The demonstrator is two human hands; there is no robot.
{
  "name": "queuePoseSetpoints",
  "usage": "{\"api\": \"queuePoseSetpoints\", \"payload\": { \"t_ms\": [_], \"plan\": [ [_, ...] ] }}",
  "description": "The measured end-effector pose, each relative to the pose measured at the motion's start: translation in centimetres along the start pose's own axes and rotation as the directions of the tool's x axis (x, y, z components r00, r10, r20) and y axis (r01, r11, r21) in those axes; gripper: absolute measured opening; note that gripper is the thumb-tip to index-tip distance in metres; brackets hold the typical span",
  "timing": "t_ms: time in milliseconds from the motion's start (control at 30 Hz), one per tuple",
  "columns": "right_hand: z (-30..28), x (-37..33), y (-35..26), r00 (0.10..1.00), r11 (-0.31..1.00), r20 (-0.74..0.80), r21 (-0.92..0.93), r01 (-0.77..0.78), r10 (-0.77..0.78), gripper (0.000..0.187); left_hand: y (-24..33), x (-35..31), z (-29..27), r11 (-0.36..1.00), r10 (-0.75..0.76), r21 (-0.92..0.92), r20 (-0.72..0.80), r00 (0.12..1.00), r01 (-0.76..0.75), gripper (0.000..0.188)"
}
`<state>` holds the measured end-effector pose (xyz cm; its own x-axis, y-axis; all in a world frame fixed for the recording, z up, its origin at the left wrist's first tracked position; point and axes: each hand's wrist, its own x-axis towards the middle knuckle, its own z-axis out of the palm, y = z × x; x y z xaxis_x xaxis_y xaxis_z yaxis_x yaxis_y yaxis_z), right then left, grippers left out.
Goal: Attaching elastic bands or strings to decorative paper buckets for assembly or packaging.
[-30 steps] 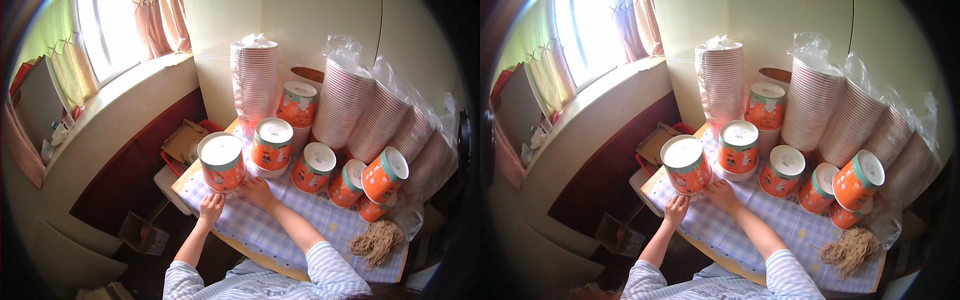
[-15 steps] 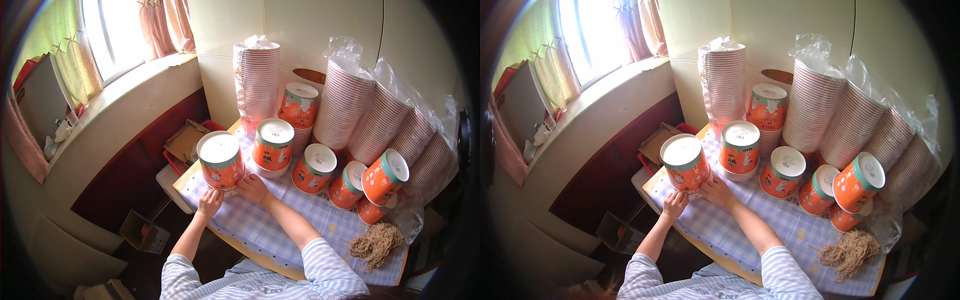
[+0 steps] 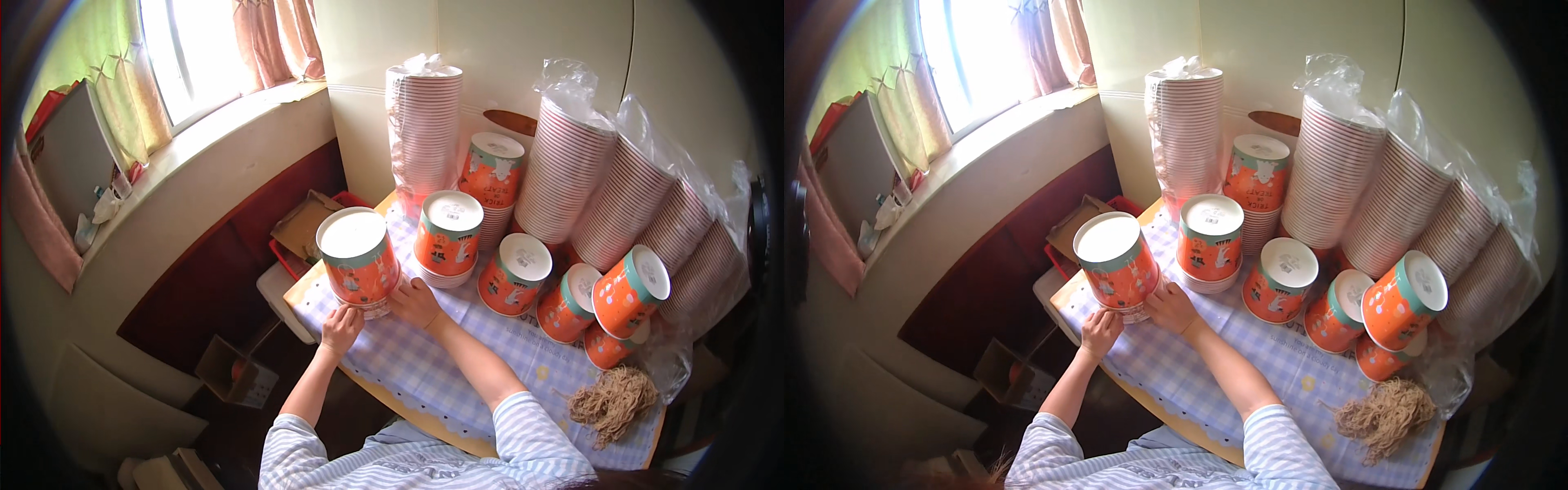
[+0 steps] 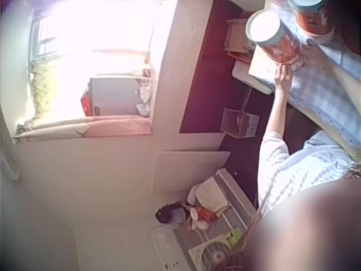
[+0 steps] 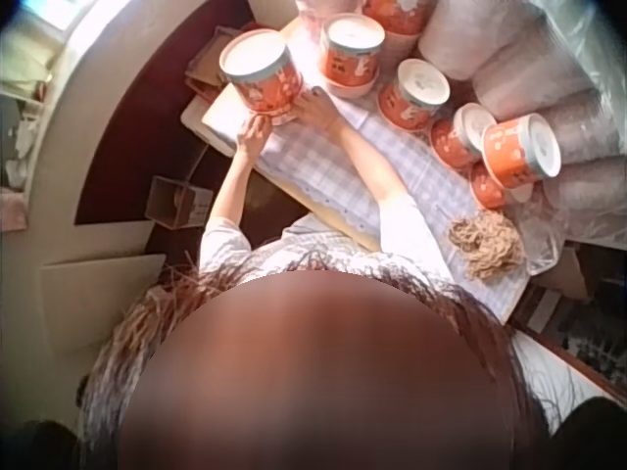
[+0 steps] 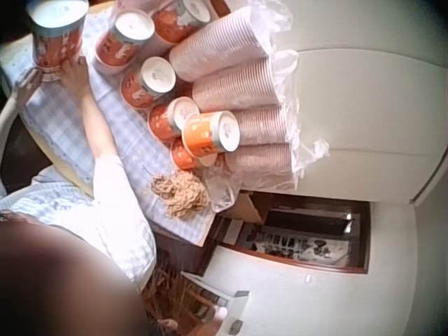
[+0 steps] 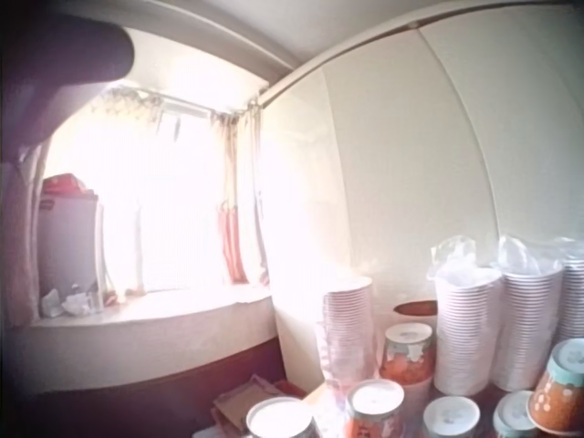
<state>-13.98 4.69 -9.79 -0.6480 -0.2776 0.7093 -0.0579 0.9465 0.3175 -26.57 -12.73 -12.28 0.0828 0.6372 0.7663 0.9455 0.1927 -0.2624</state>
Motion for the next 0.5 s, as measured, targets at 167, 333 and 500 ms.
{"api": "queuePoseSetpoints", "payload": {
  "t_ms": [167, 333, 500],
  "plan": [
    [-0.3, -0.2, -0.4, 0.999, 1.0, -0.052, 0.003, -0.009, 0.009, 0.004, 0.2, -0.5, -0.2, 0.998, -0.044, -0.041, 0.024, 0.999, 0.045, 0.01],
    [1.2, -1.5, -0.5, 0.999, 0.999, -0.03, 0.035, -0.026, 0.027, 0.013, 0.0, -0.9, 0.1, 0.997, -0.049, -0.066, 0.015, 0.999, 0.049, 0.013],
    [1.1, -1.4, -1.2, 0.997, 0.997, -0.05, 0.055, -0.06, 0.063, 0.015, 0.0, -1.0, 0.0, 0.995, -0.054, -0.082, 0.01, 0.998, 0.055, 0.014]
  ]
}}
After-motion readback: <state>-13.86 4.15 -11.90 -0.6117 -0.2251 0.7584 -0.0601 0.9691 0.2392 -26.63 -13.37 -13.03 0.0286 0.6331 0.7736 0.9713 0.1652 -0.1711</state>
